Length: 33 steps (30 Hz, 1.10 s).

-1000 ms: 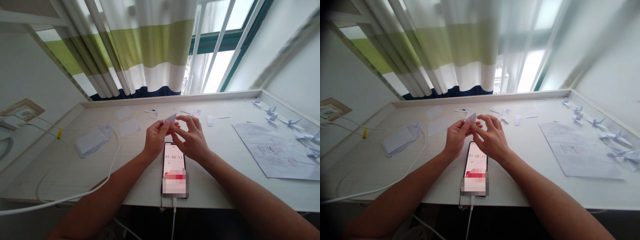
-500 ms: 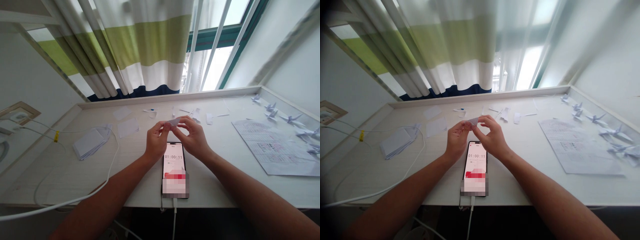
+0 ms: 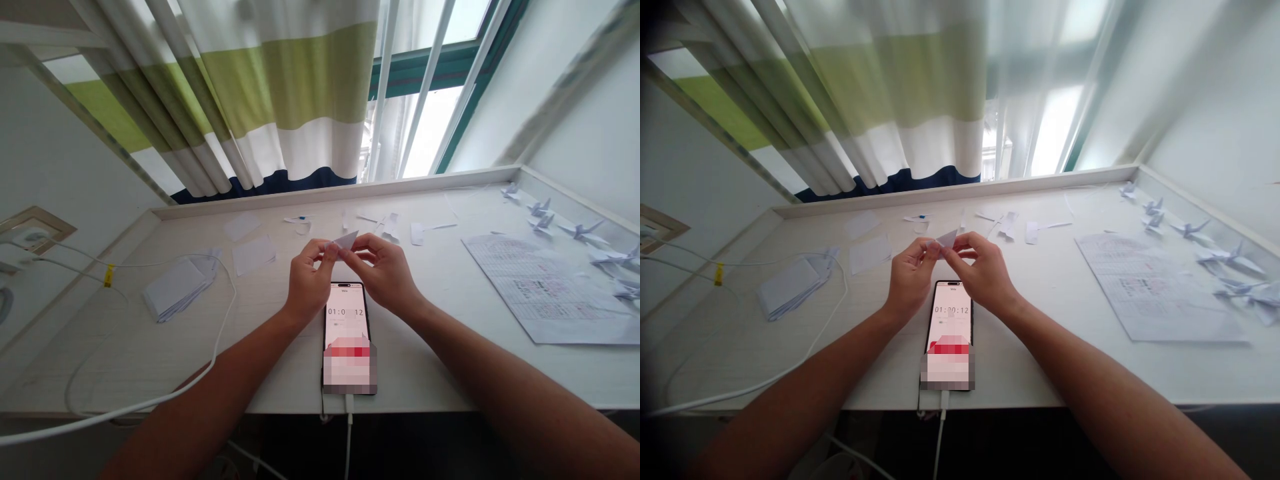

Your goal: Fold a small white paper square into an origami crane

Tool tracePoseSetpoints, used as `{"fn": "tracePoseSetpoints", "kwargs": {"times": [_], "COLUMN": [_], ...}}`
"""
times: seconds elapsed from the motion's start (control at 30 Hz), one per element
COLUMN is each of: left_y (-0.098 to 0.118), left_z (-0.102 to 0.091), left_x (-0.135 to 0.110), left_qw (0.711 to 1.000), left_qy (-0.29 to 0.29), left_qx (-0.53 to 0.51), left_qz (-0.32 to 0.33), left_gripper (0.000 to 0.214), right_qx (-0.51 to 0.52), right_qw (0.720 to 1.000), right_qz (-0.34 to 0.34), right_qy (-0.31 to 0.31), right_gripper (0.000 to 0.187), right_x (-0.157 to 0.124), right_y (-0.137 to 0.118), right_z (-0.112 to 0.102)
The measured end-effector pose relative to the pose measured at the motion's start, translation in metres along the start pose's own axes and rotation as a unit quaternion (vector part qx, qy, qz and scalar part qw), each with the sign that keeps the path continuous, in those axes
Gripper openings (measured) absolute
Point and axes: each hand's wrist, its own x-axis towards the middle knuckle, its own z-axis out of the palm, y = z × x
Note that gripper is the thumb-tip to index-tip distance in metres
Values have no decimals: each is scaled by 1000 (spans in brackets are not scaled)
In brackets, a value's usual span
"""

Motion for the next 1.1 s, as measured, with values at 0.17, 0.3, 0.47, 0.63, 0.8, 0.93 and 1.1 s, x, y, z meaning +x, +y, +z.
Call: {"fn": "tracePoseSetpoints", "kwargs": {"times": [0.17,0.3,0.47,0.63,0.8,0.93,1.1], "left_y": [-1,1,-1,-4,-1,0,-3], "left_z": [0,-1,-4,-4,-6,-5,-2], "left_x": [1,2,4,4,5,5,4], "left_qw": [1000,997,999,1000,999,999,997], "left_qy": [2,-6,-4,-4,-9,-23,-34], "left_qx": [-29,-68,-50,-16,-17,-41,-70], "left_qz": [-8,-27,-6,10,29,10,-21], "left_gripper": [25,21,20,22,24,28,29], "right_qx": [13,29,-5,0,10,31,56], "right_qw": [999,999,999,999,998,998,997], "right_qz": [3,-1,-16,-7,-10,-14,-3], "right_qy": [-30,-42,-50,-39,-55,-60,-51], "right_gripper": [20,23,18,14,23,21,26], "right_x": [2,2,2,1,0,1,4], "right_y": [2,2,1,1,1,1,3], "right_z": [-2,-4,-5,-3,-2,-3,-5]}}
